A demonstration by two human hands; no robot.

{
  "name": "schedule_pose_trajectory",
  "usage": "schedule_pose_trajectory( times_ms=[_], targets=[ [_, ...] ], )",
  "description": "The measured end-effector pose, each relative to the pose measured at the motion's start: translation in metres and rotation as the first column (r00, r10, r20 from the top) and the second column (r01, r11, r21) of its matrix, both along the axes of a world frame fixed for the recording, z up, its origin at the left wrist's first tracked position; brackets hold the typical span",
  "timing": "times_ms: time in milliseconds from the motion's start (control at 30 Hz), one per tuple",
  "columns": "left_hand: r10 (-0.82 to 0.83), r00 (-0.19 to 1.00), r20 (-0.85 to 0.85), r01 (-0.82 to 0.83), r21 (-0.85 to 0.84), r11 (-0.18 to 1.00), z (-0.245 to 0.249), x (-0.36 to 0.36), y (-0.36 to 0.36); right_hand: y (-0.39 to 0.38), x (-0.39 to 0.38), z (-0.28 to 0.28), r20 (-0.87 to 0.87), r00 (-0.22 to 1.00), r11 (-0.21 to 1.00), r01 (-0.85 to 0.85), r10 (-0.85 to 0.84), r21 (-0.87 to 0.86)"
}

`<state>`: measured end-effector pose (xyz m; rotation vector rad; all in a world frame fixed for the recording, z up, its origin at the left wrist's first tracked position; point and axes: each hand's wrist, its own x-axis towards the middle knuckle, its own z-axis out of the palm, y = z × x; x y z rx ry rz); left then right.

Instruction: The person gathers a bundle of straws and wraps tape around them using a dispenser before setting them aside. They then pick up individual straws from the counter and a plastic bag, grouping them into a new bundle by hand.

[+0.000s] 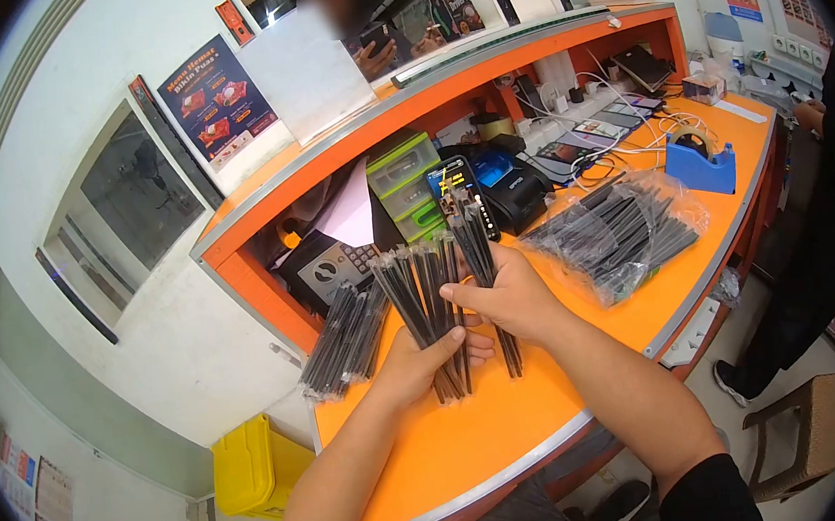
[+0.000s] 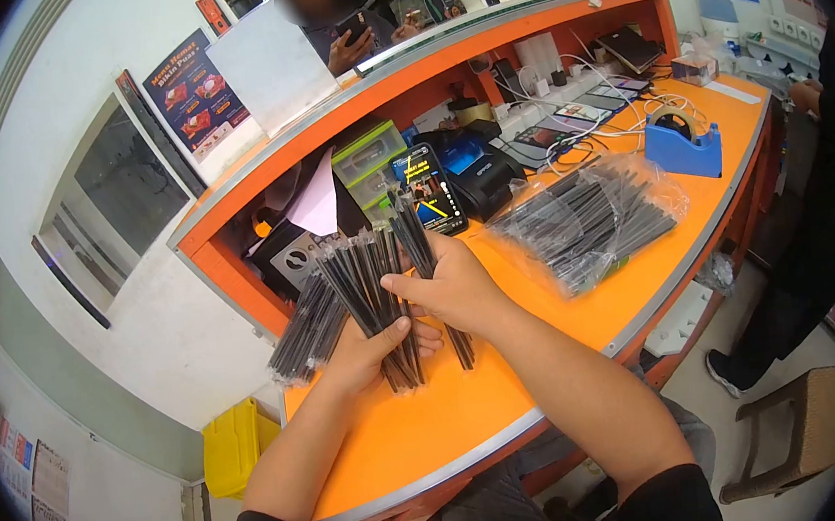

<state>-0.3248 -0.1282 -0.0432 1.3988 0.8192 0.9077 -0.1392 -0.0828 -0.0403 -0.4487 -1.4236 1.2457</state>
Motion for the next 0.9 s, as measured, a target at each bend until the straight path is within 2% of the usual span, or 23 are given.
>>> schedule_pose_trajectory(
  times_ms=[200, 300, 500, 700, 900],
  targets=[
    [0.002, 1.000, 0.012, -0.002, 0.009, 1.000, -0.0026, 0.0004, 0.0013, -0.0030, 0.0004, 0.0039, 0.005, 0.999, 0.998, 0.034, -0.034, -0.043],
    [0.003, 0.999, 0.041, -0.003, 0.001, 1.000, -0.0020, 0.0021, -0.0006, -0.0008, -0.0006, 0.0027, 0.023, 0.994, 0.994, 0.107, -0.107, 0.001],
    [-0.001, 0.998, 0.057, 0.001, -0.004, 1.000, -0.0038, 0.0020, -0.0009, 0.0007, 0.0014, 0.0031, 0.041, 0.988, 0.989, 0.148, -0.147, -0.012],
    [-0.031, 0.998, 0.056, 0.031, 0.000, 1.000, -0.0052, -0.0009, 0.0013, -0.0055, 0.0031, 0.0096, 0.051, 0.993, 0.993, 0.109, -0.107, -0.041],
    [-0.035, 0.998, 0.055, 0.036, -0.020, 0.999, -0.0072, -0.0034, 0.0014, 0.0009, 0.0017, 0.0019, 0.037, 0.991, 0.991, 0.128, -0.129, 0.036]
  ],
)
